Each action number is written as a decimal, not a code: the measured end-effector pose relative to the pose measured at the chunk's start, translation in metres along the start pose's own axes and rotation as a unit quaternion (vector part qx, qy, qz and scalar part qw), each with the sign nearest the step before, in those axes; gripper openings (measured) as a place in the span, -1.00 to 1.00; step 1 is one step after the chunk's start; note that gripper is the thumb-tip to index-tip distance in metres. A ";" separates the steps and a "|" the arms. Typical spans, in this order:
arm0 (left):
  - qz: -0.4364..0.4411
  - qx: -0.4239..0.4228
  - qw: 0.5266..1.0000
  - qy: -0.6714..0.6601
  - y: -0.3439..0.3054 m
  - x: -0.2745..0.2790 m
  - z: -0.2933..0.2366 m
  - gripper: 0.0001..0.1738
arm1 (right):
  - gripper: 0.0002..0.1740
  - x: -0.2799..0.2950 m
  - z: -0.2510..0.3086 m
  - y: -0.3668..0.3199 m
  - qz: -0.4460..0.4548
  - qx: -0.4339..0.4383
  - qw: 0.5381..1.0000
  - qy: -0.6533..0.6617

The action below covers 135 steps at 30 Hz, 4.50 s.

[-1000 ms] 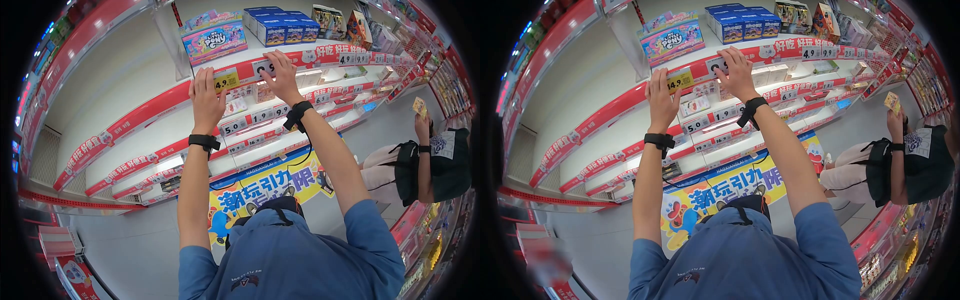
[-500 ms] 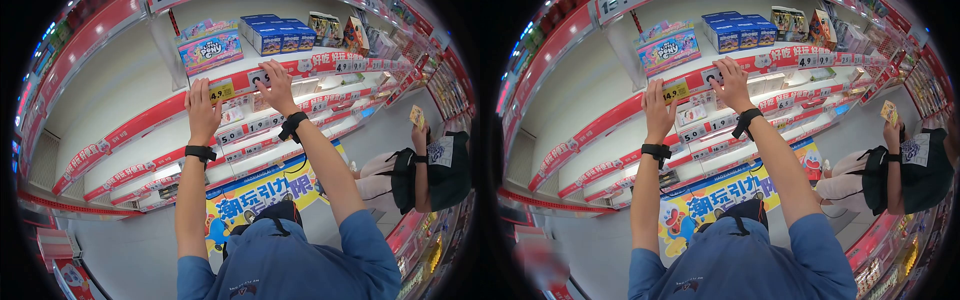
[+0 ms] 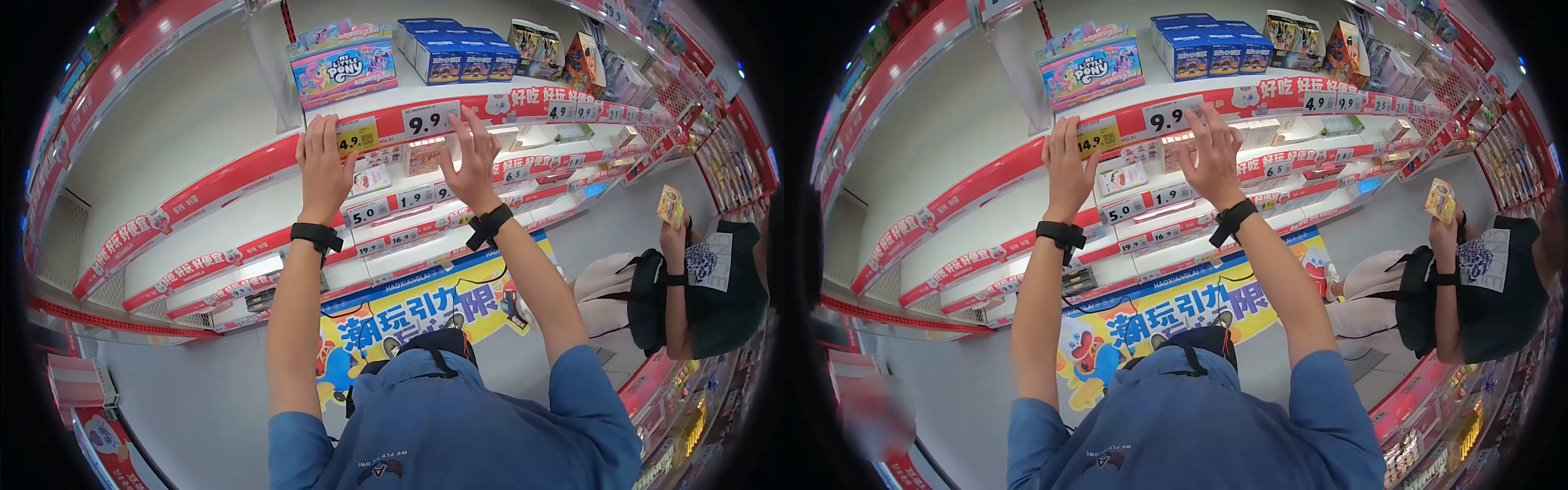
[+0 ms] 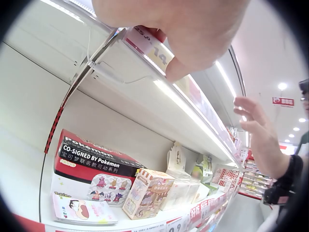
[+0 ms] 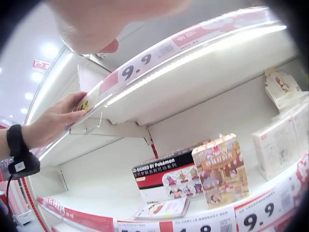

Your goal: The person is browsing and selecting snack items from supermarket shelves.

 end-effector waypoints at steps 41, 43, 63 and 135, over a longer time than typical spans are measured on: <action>0.019 0.022 0.999 0.016 0.001 -0.002 0.000 -0.20 | -0.60 -0.203 -0.094 -0.095 0.425 -0.086 0.899 -0.051; 0.021 0.020 1.000 0.012 0.001 -0.001 0.000 -0.20 | -0.62 -0.205 -0.084 -0.097 0.409 -0.050 0.911 -0.012; 0.062 0.025 0.998 0.007 0.005 0.000 -0.002 -0.19 | -0.62 -0.250 0.029 -0.099 0.380 -0.038 0.923 0.046; 0.243 0.105 0.964 -0.012 -0.156 -0.111 0.099 -0.53 | -0.81 0.007 -0.083 -0.252 0.083 -0.400 0.912 -0.021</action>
Point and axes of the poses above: each hand's wrist, its own y-axis towards the middle knuckle, its own x-axis out of the back of the hand, z = x × y, the point moved 5 cm from there along y, towards the middle knuckle, and after that the axes turned 6 degrees about z, right-handed, at the moved point
